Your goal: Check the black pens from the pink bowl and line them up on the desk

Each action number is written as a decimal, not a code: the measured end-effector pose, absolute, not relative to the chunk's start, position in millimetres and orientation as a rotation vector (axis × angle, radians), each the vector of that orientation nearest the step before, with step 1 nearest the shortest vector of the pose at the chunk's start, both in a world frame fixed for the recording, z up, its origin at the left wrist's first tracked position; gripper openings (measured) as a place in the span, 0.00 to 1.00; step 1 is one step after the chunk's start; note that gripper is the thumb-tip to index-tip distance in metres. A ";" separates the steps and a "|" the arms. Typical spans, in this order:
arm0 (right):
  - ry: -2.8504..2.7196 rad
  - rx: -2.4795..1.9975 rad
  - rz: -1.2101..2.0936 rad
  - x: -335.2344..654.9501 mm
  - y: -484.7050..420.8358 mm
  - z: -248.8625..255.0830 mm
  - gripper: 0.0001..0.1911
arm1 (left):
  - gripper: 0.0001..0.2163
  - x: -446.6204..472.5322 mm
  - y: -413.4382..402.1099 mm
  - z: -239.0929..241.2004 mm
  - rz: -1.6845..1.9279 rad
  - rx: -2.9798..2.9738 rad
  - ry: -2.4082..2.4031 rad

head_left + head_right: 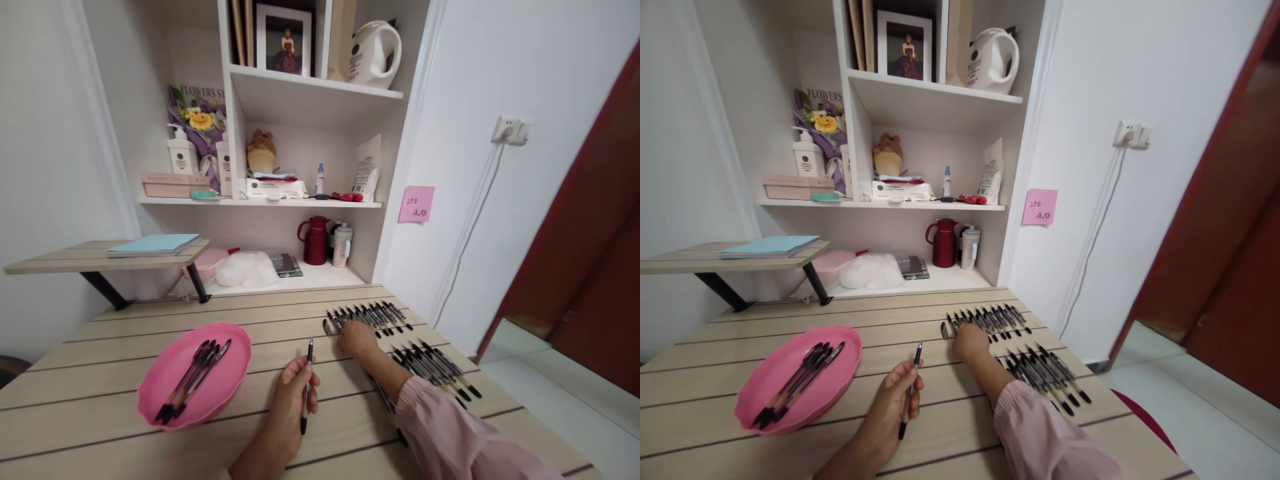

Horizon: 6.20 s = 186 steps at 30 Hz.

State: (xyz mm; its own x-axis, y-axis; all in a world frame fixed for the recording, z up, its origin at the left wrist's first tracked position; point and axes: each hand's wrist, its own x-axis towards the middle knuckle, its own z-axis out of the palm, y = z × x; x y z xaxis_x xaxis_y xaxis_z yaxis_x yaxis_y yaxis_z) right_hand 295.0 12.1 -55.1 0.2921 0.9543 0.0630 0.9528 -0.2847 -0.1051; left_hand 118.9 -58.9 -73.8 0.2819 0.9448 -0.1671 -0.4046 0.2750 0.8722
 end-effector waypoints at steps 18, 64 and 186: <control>-1.807 -2.315 0.009 263.8 27.4 -50.7 0.15 | 0.13 119.7 -60.9 -71.0 1.045 0.812 0.811; -0.791 -1.032 1.410 228.6 -31.1 -56.5 0.20 | 0.13 120.6 -57.6 -71.9 1.038 0.953 0.855; -1.593 -2.337 -0.247 311.0 -166.0 -94.9 0.12 | 0.10 113.5 -44.8 -74.9 1.179 0.638 0.741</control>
